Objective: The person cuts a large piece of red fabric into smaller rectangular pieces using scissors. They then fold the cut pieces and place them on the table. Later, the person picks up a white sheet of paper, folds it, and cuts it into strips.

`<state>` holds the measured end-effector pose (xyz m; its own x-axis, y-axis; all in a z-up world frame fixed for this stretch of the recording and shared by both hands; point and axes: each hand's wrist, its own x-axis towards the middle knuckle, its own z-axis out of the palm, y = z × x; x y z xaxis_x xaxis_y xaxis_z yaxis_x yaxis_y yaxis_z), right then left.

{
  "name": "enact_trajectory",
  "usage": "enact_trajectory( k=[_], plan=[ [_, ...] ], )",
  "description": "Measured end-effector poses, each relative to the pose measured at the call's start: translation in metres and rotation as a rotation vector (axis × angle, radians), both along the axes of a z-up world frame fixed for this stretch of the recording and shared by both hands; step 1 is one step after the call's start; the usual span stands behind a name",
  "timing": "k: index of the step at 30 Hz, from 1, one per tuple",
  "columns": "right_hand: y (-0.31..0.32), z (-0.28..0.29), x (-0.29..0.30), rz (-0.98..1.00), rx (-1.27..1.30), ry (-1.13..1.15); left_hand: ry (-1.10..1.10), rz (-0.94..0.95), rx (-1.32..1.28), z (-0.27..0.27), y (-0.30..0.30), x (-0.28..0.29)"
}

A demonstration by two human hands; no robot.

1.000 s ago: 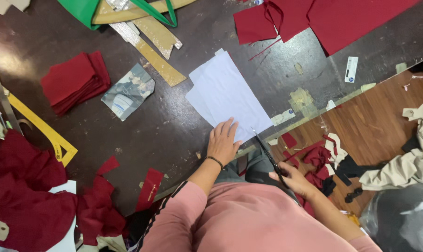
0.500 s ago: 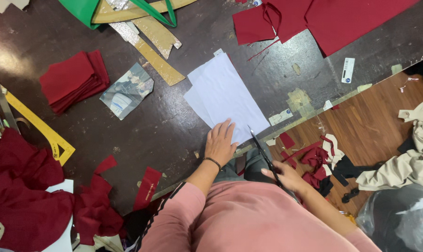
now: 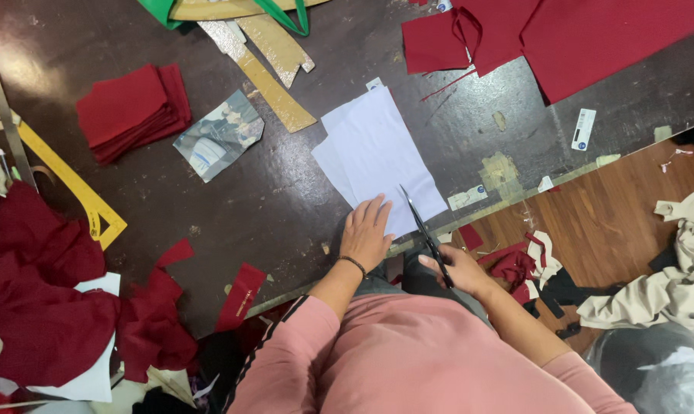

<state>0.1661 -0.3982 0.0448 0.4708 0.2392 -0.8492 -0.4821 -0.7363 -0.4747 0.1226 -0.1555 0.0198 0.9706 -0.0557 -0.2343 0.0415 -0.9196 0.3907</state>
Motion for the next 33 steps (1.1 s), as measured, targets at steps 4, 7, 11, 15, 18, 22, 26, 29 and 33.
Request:
enact_trajectory(
  k=[4,7,11,15,18,22,26,29,33],
  plan=[
    [0.004,0.012,0.002,-0.008,-0.031,-0.017,-0.007,0.006,-0.012,0.008,0.002,-0.002],
    [0.015,0.026,0.01,0.007,-0.046,0.009,-0.016,-0.005,-0.014,0.008,0.003,-0.004],
    [0.032,0.034,0.024,0.063,-0.047,0.001,-0.02,-0.014,-0.009,0.006,0.0,-0.008],
    [0.033,0.03,0.026,0.106,-0.105,-0.046,-0.026,-0.012,-0.005,0.003,0.003,-0.007],
    [0.044,0.048,0.03,0.125,-0.094,-0.032,0.026,-0.027,0.0,0.007,0.004,-0.006],
    [0.06,0.042,0.042,0.072,-0.019,-0.028,0.063,-0.017,-0.029,0.008,0.003,-0.008],
    [0.061,0.033,0.046,0.042,0.005,-0.032,0.059,-0.015,0.0,0.008,0.006,-0.006],
    [0.064,0.035,0.047,0.047,-0.005,-0.038,0.066,-0.018,-0.012,0.004,0.007,-0.011],
    [0.086,0.045,0.064,0.008,0.018,-0.03,0.051,-0.025,-0.026,-0.003,0.007,-0.012]
  ],
)
